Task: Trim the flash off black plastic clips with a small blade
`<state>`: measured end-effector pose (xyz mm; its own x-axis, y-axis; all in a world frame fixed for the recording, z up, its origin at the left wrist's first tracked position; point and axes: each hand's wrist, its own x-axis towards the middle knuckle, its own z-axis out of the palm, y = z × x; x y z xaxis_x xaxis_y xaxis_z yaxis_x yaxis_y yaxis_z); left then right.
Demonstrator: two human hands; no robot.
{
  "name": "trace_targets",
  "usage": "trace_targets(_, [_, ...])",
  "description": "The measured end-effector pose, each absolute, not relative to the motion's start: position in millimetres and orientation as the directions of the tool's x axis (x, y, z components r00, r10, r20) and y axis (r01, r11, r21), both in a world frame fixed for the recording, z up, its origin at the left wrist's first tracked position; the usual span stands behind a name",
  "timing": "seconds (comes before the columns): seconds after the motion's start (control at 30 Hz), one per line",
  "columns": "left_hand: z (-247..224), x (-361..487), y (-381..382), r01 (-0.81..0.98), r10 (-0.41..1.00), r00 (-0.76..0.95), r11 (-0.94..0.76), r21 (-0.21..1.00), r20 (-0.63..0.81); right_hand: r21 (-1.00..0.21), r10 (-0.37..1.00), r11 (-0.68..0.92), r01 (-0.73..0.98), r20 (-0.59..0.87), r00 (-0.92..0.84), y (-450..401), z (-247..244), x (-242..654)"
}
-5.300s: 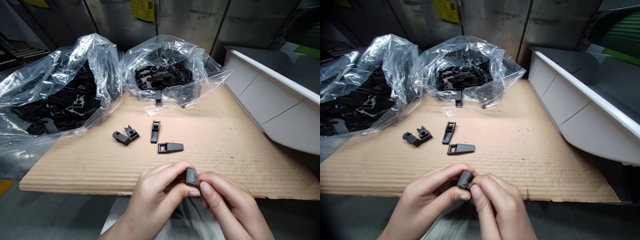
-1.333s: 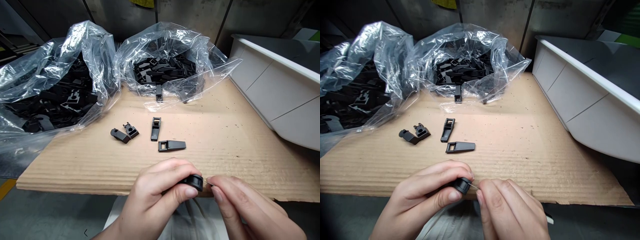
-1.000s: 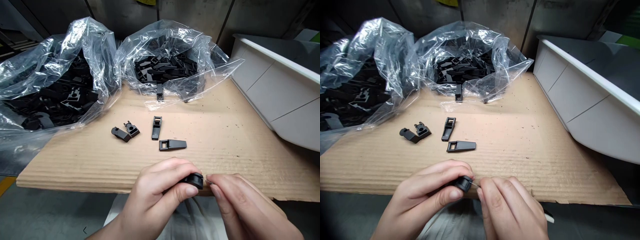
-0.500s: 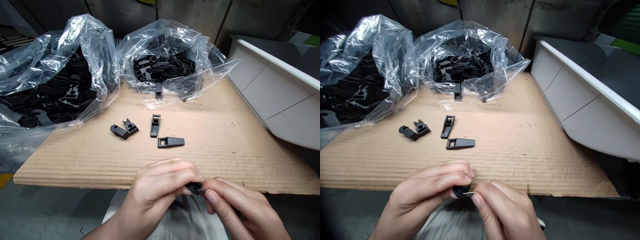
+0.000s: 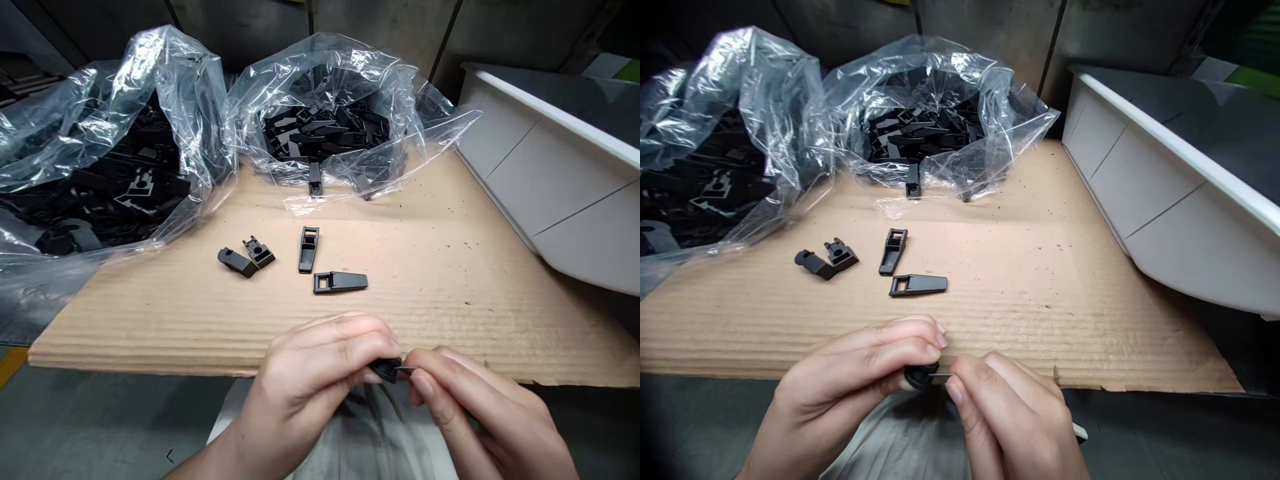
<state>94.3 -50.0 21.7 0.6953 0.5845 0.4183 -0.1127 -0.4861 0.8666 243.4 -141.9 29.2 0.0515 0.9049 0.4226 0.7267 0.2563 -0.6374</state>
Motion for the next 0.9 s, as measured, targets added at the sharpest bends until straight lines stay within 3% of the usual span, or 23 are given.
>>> trace_targets(0.3, [22, 92, -51, -0.106, 0.584, 0.686, -0.510, 0.854, 0.434, -0.626, 0.915, 0.270, 0.732, 0.404, 0.008, -141, 29, 243])
trace_targets(0.4, [23, 93, -50, -0.113, 0.573, 0.694, -0.511, 0.852, 0.436, -0.664, 0.942, 0.246, 0.706, 0.336, -0.012, -143, 32, 247])
trace_targets(0.53, [23, 93, -50, -0.130, 0.558, 0.711, -0.493, 0.860, 0.427, -0.798, 0.987, 0.163, 0.581, 0.140, -0.085, -140, 37, 252])
trace_targets(0.7, [23, 92, -49, -0.139, 0.536, 0.730, -0.490, 0.860, 0.424, -0.929, 0.976, -0.134, 0.346, -0.184, -0.117, -135, 42, 254])
trace_targets(0.9, [22, 92, -50, -0.135, 0.540, 0.726, -0.496, 0.858, 0.426, -0.887, 0.862, -0.449, 0.113, -0.463, -0.209, -131, 47, 260])
